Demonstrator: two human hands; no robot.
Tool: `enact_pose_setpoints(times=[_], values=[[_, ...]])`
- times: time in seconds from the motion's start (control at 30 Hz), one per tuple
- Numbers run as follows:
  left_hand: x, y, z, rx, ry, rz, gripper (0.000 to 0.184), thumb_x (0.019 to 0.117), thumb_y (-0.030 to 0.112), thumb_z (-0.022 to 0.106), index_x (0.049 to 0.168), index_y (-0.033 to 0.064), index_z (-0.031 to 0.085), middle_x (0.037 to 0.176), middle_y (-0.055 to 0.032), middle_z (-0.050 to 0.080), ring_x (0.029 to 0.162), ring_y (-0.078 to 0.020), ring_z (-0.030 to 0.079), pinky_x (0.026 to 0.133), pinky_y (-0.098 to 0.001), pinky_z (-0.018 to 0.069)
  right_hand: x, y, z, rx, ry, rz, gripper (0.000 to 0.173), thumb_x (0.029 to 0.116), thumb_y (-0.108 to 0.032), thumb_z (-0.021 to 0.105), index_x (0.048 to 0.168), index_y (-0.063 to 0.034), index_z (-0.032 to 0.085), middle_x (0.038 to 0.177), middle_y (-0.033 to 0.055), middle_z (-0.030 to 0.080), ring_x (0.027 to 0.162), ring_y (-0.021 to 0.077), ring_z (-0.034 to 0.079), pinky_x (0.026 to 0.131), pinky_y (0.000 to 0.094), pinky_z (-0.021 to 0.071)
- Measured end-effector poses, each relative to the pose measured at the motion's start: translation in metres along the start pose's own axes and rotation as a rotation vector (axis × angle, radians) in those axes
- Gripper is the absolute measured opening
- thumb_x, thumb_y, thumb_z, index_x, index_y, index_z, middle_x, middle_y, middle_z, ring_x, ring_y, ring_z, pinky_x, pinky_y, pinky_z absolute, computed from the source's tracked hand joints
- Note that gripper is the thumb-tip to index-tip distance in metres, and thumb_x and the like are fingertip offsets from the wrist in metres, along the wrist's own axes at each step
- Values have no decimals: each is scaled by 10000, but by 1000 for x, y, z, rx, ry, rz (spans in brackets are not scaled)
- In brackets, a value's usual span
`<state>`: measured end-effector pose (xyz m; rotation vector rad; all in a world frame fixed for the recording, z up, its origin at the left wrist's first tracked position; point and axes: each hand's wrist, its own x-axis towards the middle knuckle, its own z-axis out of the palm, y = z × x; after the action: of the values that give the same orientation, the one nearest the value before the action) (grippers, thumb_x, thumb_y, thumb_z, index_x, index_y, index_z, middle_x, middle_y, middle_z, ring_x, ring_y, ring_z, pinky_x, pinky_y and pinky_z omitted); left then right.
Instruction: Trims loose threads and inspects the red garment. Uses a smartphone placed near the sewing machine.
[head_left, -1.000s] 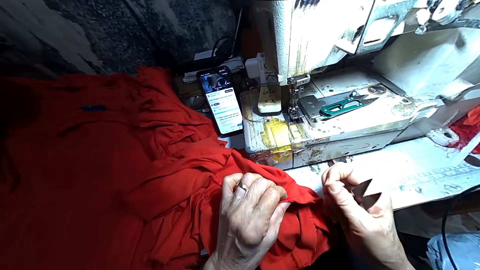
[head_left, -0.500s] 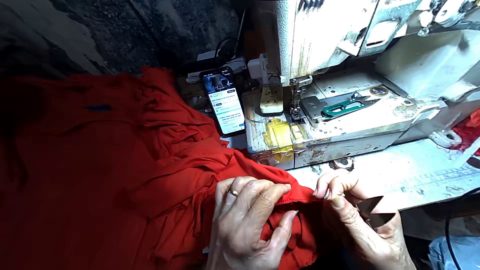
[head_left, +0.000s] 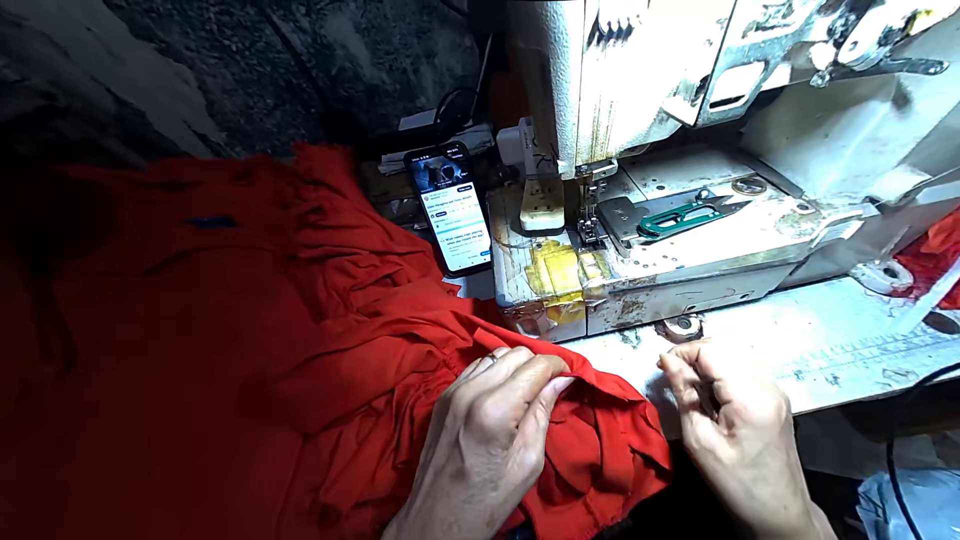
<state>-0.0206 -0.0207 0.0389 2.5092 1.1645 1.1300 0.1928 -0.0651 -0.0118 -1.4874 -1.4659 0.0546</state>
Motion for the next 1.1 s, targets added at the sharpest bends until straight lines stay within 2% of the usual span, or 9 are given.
enact_pose_setpoints(times=[0.1, 0.2, 0.33, 0.43, 0.57, 0.77, 0.9, 0.97, 1.1], values=[[6, 0, -4, -67, -37, -36, 248, 978, 209, 578, 914, 92, 787, 882, 30, 729, 863, 4, 668, 803, -171, 538, -12, -16, 0, 160, -78, -50, 217, 930, -225, 702, 989, -18, 730, 893, 81, 730, 755, 106, 681, 656, 272, 564], [12, -1, -7, -230, -101, -156, 191, 961, 222, 610, 895, 129, 763, 812, 85, 701, 751, 36, 634, 690, -135, 520, -13, -14, 14, 211, -104, -62, 140, 912, -195, 666, 963, -84, 734, 929, 5, 717, 790, 23, 657, 661, 175, 545], [18, -22, -16, -558, -241, -307, 169, 971, 212, 628, 881, 163, 762, 723, 53, 668, 637, -25, 601, 567, -153, 482, 18, -16, -7, 814, -452, 607, 83, 952, -48, 663, 887, -81, 703, 692, -13, 670, 562, 7, 585, 532, 163, 486], [21, -29, -18, -753, -310, -412, 167, 957, 200, 647, 859, 144, 769, 730, 16, 687, 657, -14, 625, 600, -145, 508, 30, -3, -7, 1041, -558, 712, 123, 948, 5, 619, 859, -66, 666, 566, 14, 578, 401, 9, 473, 378, 148, 394], [25, -21, -14, -871, -282, -534, 141, 921, 112, 648, 821, 106, 747, 709, -26, 692, 652, -28, 644, 609, -157, 536, 26, -8, -7, 668, -346, 548, 116, 964, -79, 677, 867, -114, 729, 712, 5, 686, 619, 70, 631, 575, 206, 511], [20, -36, -10, -879, -286, -467, 170, 968, 175, 633, 880, 120, 768, 753, -10, 694, 678, -25, 635, 627, -153, 525, 9, 3, 4, 471, -9, 161, 74, 957, -196, 640, 949, -164, 707, 800, -87, 644, 538, -16, 510, 468, 132, 429], [20, -35, -7, -881, -285, -482, 178, 967, 169, 627, 871, 122, 769, 746, -7, 691, 679, -27, 635, 627, -156, 523, 10, -15, -1, 209, -67, -197, 245, 913, -230, 733, 1048, -25, 743, 958, 98, 723, 761, 114, 662, 642, 253, 535], [20, -27, -8, -889, -266, -534, 166, 935, 96, 622, 852, 117, 764, 744, 12, 714, 685, -11, 662, 641, -152, 547, 15, -14, 8, 98, -112, -384, 189, 886, -140, 684, 1028, -33, 748, 879, 107, 686, 716, 176, 671, 574, 291, 525], [24, -22, -12, -844, -305, -631, 206, 948, 46, 585, 796, 110, 707, 694, 11, 675, 641, -13, 624, 600, -149, 514, 27, 0, 5, 250, -26, -221, 138, 909, -22, 621, 953, 13, 746, 811, 57, 715, 695, 100, 666, 644, 253, 561]])
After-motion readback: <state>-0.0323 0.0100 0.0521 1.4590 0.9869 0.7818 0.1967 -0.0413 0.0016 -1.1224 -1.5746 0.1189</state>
